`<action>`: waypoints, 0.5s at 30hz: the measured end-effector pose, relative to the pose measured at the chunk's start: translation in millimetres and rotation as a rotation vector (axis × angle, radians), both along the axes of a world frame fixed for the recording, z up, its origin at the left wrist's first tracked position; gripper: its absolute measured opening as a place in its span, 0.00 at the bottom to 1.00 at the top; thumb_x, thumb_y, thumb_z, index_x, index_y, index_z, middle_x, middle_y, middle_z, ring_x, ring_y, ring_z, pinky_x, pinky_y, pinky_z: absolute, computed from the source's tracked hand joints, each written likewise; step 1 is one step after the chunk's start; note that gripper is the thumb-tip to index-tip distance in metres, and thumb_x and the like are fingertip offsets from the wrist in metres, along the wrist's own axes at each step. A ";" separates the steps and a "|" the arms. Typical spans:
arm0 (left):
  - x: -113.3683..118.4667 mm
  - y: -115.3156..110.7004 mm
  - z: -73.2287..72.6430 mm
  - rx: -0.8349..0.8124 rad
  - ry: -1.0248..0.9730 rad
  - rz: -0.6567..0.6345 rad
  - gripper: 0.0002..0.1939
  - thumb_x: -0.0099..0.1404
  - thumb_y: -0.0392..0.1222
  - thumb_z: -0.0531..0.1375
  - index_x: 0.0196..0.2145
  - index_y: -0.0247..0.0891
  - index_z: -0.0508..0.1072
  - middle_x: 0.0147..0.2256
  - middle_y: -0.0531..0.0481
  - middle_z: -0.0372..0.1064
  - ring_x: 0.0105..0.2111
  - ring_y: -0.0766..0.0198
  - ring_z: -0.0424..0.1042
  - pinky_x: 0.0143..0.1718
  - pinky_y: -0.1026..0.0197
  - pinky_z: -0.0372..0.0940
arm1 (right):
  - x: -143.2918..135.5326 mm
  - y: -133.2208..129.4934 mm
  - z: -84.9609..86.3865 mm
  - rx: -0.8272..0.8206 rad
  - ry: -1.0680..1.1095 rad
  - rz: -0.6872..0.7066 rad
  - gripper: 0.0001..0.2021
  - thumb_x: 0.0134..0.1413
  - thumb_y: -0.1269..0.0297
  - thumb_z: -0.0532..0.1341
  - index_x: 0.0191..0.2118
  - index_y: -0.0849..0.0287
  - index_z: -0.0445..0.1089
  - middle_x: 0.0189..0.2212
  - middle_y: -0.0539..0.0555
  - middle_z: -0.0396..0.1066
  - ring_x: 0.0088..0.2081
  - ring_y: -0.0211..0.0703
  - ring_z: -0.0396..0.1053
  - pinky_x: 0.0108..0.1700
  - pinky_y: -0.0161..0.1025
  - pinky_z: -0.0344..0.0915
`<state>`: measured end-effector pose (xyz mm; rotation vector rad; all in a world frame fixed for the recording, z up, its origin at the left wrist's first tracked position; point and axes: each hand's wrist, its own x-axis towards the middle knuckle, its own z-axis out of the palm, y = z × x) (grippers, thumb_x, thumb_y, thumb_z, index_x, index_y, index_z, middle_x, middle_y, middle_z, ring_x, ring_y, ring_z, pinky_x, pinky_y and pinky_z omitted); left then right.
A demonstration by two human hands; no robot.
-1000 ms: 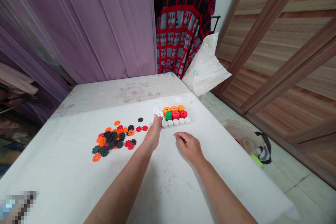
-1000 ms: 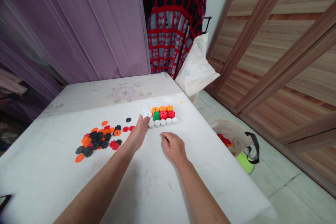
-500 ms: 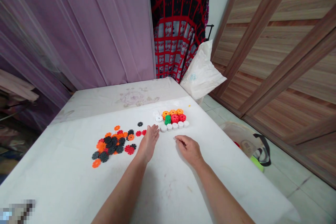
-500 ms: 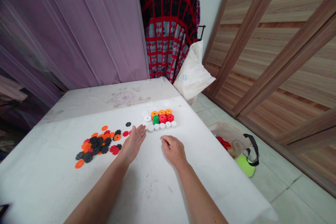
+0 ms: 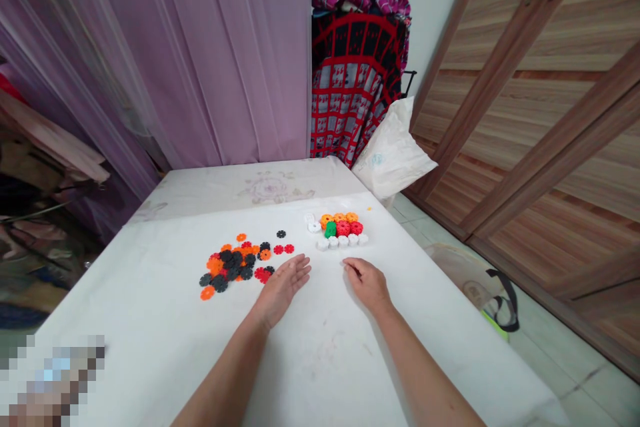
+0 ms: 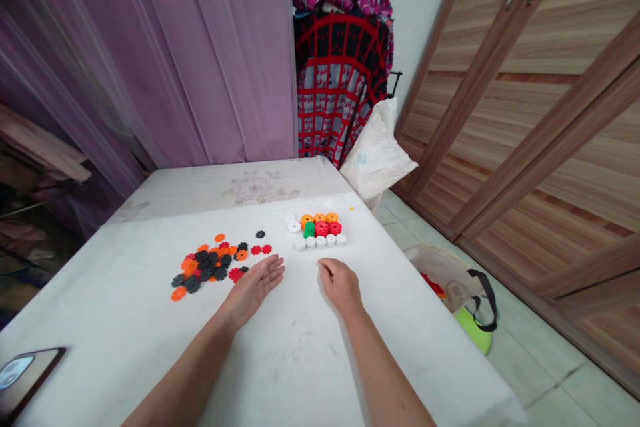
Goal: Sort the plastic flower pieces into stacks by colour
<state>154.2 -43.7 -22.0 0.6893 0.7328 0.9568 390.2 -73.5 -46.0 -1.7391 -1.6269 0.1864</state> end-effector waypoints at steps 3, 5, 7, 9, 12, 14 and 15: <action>-8.2 -2.5 -0.4 -0.021 -0.036 -0.034 0.21 0.62 0.50 0.64 0.48 0.37 0.75 0.57 0.37 0.69 0.54 0.54 0.71 0.63 0.46 0.56 | 0.6 0.3 -1.3 0.008 -0.015 -0.015 0.14 0.56 0.63 0.54 0.39 0.53 0.77 0.38 0.52 0.80 0.38 0.44 0.75 0.44 0.40 0.70; -11.5 -3.5 0.1 -0.036 -0.063 -0.031 0.19 0.62 0.50 0.64 0.48 0.38 0.76 0.56 0.38 0.70 0.53 0.55 0.72 0.62 0.46 0.57 | 1.1 0.5 -2.3 0.014 -0.024 -0.025 0.14 0.55 0.63 0.54 0.39 0.53 0.77 0.38 0.52 0.80 0.38 0.44 0.75 0.44 0.40 0.70; -12.5 -4.0 0.6 -0.048 -0.080 -0.017 0.18 0.61 0.49 0.64 0.47 0.38 0.76 0.54 0.39 0.71 0.51 0.55 0.73 0.62 0.47 0.58 | 1.1 0.5 -3.1 0.022 -0.033 -0.036 0.14 0.55 0.63 0.54 0.39 0.53 0.77 0.37 0.52 0.80 0.38 0.44 0.75 0.44 0.40 0.70; -11.1 -4.6 0.6 -0.043 -0.085 0.004 0.18 0.61 0.49 0.65 0.46 0.38 0.76 0.53 0.39 0.72 0.50 0.56 0.73 0.61 0.47 0.59 | -0.3 0.2 -3.7 0.030 -0.045 -0.061 0.14 0.55 0.62 0.54 0.38 0.52 0.77 0.37 0.52 0.80 0.38 0.45 0.75 0.42 0.39 0.70; -5.9 -7.7 -1.1 -0.003 -0.065 0.057 0.20 0.59 0.49 0.67 0.46 0.37 0.76 0.51 0.38 0.73 0.48 0.57 0.74 0.60 0.47 0.60 | -6.9 -1.1 -4.1 0.037 -0.065 -0.115 0.14 0.54 0.63 0.54 0.38 0.52 0.77 0.36 0.52 0.79 0.36 0.45 0.75 0.39 0.38 0.69; -3.4 -11.8 -2.9 0.051 -0.003 0.104 0.21 0.57 0.50 0.68 0.45 0.36 0.76 0.48 0.38 0.75 0.46 0.56 0.75 0.58 0.47 0.61 | -14.5 -2.5 -4.5 0.037 -0.077 -0.133 0.14 0.55 0.63 0.53 0.37 0.52 0.77 0.36 0.52 0.79 0.36 0.45 0.74 0.38 0.38 0.68; -3.8 -14.1 -3.6 0.093 0.058 0.136 0.21 0.56 0.50 0.68 0.44 0.36 0.77 0.45 0.39 0.76 0.45 0.55 0.75 0.57 0.46 0.62 | -19.0 -3.3 -4.9 0.036 -0.085 -0.131 0.14 0.55 0.63 0.53 0.37 0.53 0.77 0.36 0.52 0.79 0.36 0.45 0.74 0.38 0.38 0.68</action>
